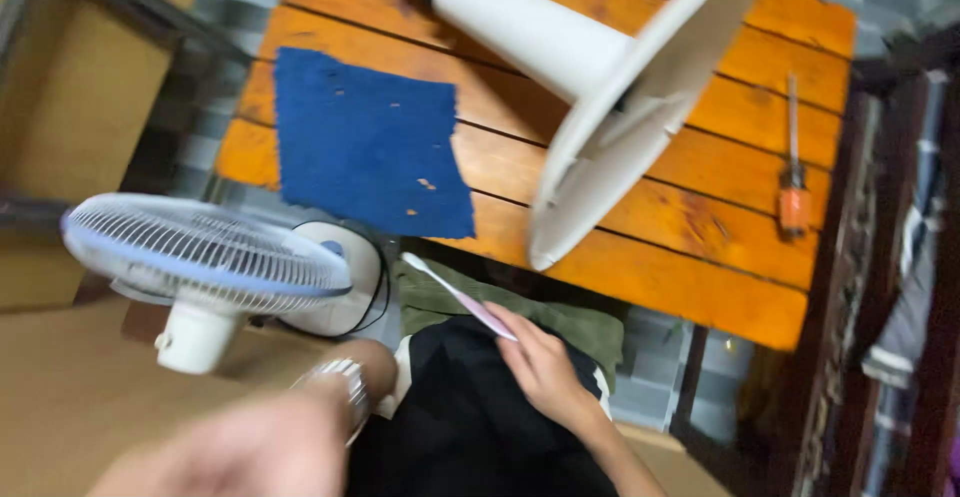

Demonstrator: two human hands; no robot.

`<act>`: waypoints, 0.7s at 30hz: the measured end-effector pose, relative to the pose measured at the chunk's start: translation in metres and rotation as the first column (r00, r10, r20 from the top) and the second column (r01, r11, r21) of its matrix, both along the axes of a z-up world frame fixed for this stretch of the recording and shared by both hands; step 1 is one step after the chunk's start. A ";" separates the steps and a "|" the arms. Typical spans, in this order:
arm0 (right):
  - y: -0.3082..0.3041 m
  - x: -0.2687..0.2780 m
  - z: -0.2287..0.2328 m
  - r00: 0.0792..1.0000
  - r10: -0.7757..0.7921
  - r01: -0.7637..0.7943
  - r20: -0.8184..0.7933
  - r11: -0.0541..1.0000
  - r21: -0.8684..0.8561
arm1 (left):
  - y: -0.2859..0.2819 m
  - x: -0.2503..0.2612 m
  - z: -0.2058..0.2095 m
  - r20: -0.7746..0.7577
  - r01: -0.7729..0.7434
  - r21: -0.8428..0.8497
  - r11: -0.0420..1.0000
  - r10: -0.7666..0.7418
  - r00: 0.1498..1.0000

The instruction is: Clean the interior crevices of a fan base using a toothbrush and a cloth

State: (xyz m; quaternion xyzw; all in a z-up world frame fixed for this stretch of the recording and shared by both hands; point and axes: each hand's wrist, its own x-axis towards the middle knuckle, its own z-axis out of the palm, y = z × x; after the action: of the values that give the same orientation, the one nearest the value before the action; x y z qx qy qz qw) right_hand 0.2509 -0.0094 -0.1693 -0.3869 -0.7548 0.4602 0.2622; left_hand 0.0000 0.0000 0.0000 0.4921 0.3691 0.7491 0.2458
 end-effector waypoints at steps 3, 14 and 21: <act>-0.005 0.044 0.014 0.999 -0.023 0.030 0.033 0.969 -0.245 | 0.009 -0.070 -0.190 0.006 -0.077 0.010 0.997 0.076 0.997; 0.020 0.191 -0.032 0.485 -0.744 0.595 -0.459 0.666 -0.451 | 0.034 0.070 -0.130 -0.572 -0.007 -0.348 0.938 -0.207 0.794; 0.022 0.130 -0.049 0.671 -0.740 0.728 -0.039 0.668 -0.154 | 0.036 0.100 -0.155 -0.668 -0.089 -0.368 0.926 -0.197 0.718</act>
State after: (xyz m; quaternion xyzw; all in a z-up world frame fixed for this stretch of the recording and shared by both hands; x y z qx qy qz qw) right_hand 0.3810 0.0126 -0.2180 -0.6505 -0.4910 0.3805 0.4370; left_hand 0.0998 0.0356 -0.1546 0.6910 0.5548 0.4176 0.2007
